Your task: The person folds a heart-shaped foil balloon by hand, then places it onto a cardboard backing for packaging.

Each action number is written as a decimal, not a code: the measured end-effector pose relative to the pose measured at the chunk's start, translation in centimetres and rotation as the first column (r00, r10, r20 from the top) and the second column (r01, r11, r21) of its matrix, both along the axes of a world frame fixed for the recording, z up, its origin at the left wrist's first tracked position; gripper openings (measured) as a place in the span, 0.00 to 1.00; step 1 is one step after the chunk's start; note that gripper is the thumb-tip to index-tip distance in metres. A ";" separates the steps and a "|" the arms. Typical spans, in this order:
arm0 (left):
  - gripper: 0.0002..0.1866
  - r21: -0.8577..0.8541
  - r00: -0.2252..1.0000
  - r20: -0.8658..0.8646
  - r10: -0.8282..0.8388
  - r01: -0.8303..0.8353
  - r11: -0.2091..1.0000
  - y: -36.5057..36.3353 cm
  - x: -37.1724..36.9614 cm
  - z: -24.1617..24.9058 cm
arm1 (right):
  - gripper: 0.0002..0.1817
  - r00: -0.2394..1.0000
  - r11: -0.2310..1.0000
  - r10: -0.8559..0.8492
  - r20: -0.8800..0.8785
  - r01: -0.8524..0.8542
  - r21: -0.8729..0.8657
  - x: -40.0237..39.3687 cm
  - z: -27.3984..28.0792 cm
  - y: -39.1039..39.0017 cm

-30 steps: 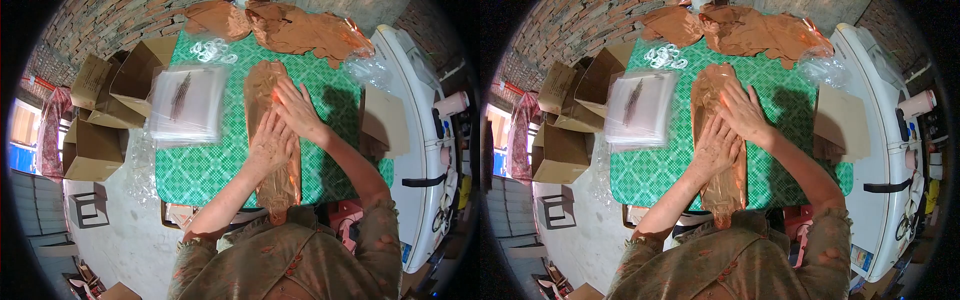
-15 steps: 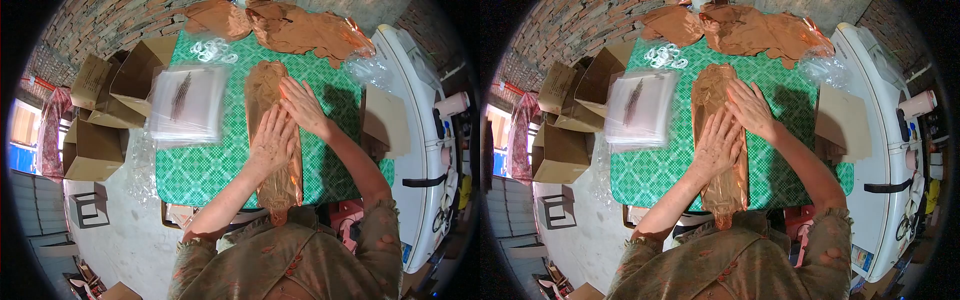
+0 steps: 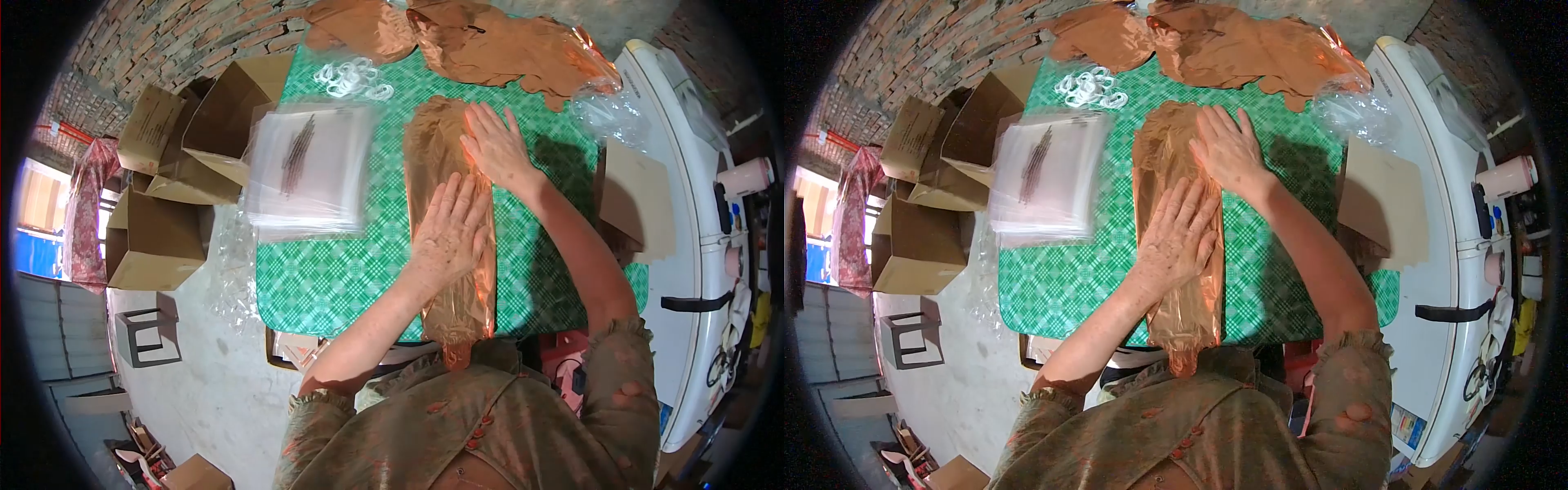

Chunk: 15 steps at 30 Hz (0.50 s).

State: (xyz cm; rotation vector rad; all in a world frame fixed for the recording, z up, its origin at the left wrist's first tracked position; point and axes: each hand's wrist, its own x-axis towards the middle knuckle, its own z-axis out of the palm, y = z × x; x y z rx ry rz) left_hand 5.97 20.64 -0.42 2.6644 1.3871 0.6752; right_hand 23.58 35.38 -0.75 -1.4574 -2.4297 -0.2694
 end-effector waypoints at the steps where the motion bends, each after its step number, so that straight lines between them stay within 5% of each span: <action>1: 0.33 0.000 1.000 0.007 0.000 0.000 1.000 0.0 0.0 0.1 | 0.31 1.000 1.000 -0.022 0.019 0.022 0.019 -0.1 0.0 0.4; 5: 0.32 0.009 1.000 0.025 -0.001 0.001 1.000 -0.2 0.0 0.1 | 0.28 0.980 0.986 -0.070 0.185 0.040 0.162 -0.1 1.4 1.5; 8: 0.33 0.011 0.999 0.037 -0.003 0.002 1.000 -0.1 -0.1 0.5 | 0.16 0.953 0.999 0.006 -0.302 0.011 0.053 0.5 -0.8 5.2; 11: 0.33 0.028 0.999 0.053 -0.006 0.005 1.000 -0.3 0.0 0.5 | 0.15 0.974 0.987 -0.051 -0.221 0.015 -0.160 0.9 0.9 6.7; 15: 0.33 0.026 0.997 0.073 -0.023 0.021 0.999 -0.1 -0.1 0.8 | 0.20 0.932 0.927 -0.146 -0.333 0.011 -0.375 0.0 3.3 7.1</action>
